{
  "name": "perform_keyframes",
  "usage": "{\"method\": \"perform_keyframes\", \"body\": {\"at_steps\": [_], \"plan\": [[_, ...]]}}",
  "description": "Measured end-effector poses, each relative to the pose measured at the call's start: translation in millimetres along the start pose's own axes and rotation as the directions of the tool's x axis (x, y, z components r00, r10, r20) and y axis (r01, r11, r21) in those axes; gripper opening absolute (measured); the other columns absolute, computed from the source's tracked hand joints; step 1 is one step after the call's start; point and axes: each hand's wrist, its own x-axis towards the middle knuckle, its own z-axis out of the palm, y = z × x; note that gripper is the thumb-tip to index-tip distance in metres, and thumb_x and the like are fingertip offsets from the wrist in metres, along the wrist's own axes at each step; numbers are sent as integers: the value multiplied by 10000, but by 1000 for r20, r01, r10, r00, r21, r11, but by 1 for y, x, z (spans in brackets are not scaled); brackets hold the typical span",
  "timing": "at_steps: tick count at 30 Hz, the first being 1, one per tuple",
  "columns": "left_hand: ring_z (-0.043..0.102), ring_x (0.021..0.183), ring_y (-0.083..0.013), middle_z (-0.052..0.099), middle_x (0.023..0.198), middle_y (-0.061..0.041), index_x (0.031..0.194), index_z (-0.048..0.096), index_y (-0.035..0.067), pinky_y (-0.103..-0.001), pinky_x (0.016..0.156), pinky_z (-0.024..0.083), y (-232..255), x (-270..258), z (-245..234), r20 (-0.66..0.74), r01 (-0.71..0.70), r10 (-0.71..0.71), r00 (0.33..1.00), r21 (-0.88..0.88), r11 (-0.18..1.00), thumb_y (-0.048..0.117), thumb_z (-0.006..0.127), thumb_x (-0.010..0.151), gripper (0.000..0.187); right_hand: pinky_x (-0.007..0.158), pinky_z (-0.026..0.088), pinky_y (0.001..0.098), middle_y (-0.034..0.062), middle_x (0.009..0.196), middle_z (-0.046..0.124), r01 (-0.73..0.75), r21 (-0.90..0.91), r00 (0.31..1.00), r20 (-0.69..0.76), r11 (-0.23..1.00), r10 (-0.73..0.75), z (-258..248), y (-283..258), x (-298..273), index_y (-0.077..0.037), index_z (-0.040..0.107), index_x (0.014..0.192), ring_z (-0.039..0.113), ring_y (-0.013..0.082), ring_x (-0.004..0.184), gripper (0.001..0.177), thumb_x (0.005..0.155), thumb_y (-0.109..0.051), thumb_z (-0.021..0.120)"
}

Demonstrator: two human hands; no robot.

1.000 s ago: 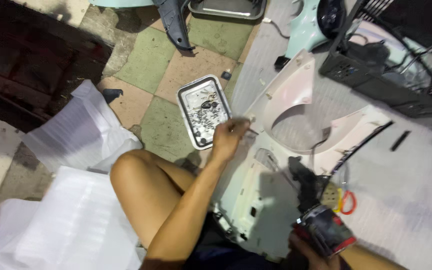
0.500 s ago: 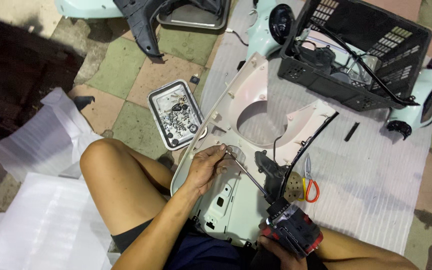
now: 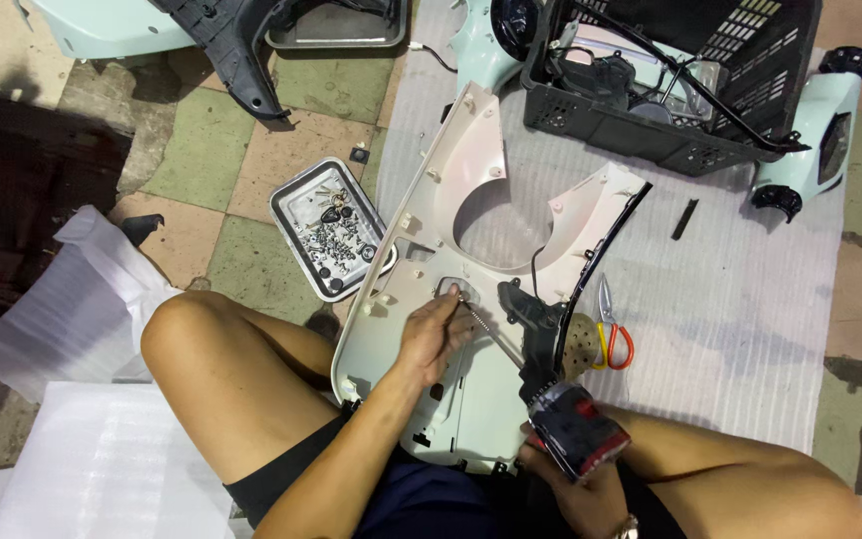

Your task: The person attaches a black plastic panel to the interior of a white motorcycle fairing by hand and secures it with several screws using an electric drill. They pick up screws from a metal tray and adjust small plastic clips to align the components.

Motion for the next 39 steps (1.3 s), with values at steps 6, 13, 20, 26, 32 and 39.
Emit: {"method": "perform_keyframes", "body": {"at_steps": [6, 13, 20, 26, 32, 39], "plan": [[765, 930, -279, 748, 1127, -210, 1252, 631, -32, -345, 746, 659, -29, 12, 13, -207, 311, -251, 946, 351, 883, 252, 533, 1022, 378, 773, 604, 384, 106, 969, 786, -143, -143, 981, -155, 979, 120, -12, 22, 85, -47, 727, 1073, 747, 218, 864, 435, 654, -88, 835], [610, 1184, -308, 689, 1182, -130, 1184, 694, 104, -519, 1035, 453, -40, -15, -4, -18, 2, -41, 999, 934, -357, 361, 706, 867, 409, 703, 554, 370, 110, 822, 777, -259, -135, 950, -214, 956, 227, -23, 75, 194, 7, 769, 886, 726, 223, 752, 235, 702, -137, 793], [468, 1320, -300, 593, 1322, -124, 1192, 671, 89, -641, 1122, 273, -31, -13, -17, -148, 123, -15, 989, 870, -477, 403, 703, 865, 454, 608, 549, 341, 114, 729, 761, -344, -70, 927, -183, 936, 327, -12, 68, 206, 38, 772, 796, 703, 210, 633, 185, 714, -127, 754], [444, 1360, -296, 532, 1409, -112, 1242, 658, 107, -590, 1121, 306, -32, -14, -26, -163, 139, -15, 986, 885, -445, 353, 709, 847, 468, 599, 542, 356, 137, 732, 754, -340, -45, 928, -178, 939, 328, -9, 71, 213, 45, 763, 801, 694, 226, 625, 175, 704, -99, 740], [243, 1495, -387, 251, 1590, -257, 1465, 403, 96, -535, 1215, 222, -25, -19, -21, -270, 203, -100, 958, 880, -430, 422, 812, 802, 845, 620, 565, 343, 139, 756, 773, -337, -153, 937, -155, 929, 314, -10, 74, 224, 37, 777, 825, 715, 221, 647, 165, 711, -82, 762], [82, 1568, -396, 60, 1662, -297, 1577, 223, 125, -543, 1250, 148, -33, -14, -32, -260, 141, -170, 951, 848, -511, 386, 870, 739, 1090, 627, 572, 350, 147, 766, 765, -464, -175, 885, -139, 869, 444, -2, 54, 235, 31, 774, 846, 717, 228, 648, 153, 774, -97, 730]]}}
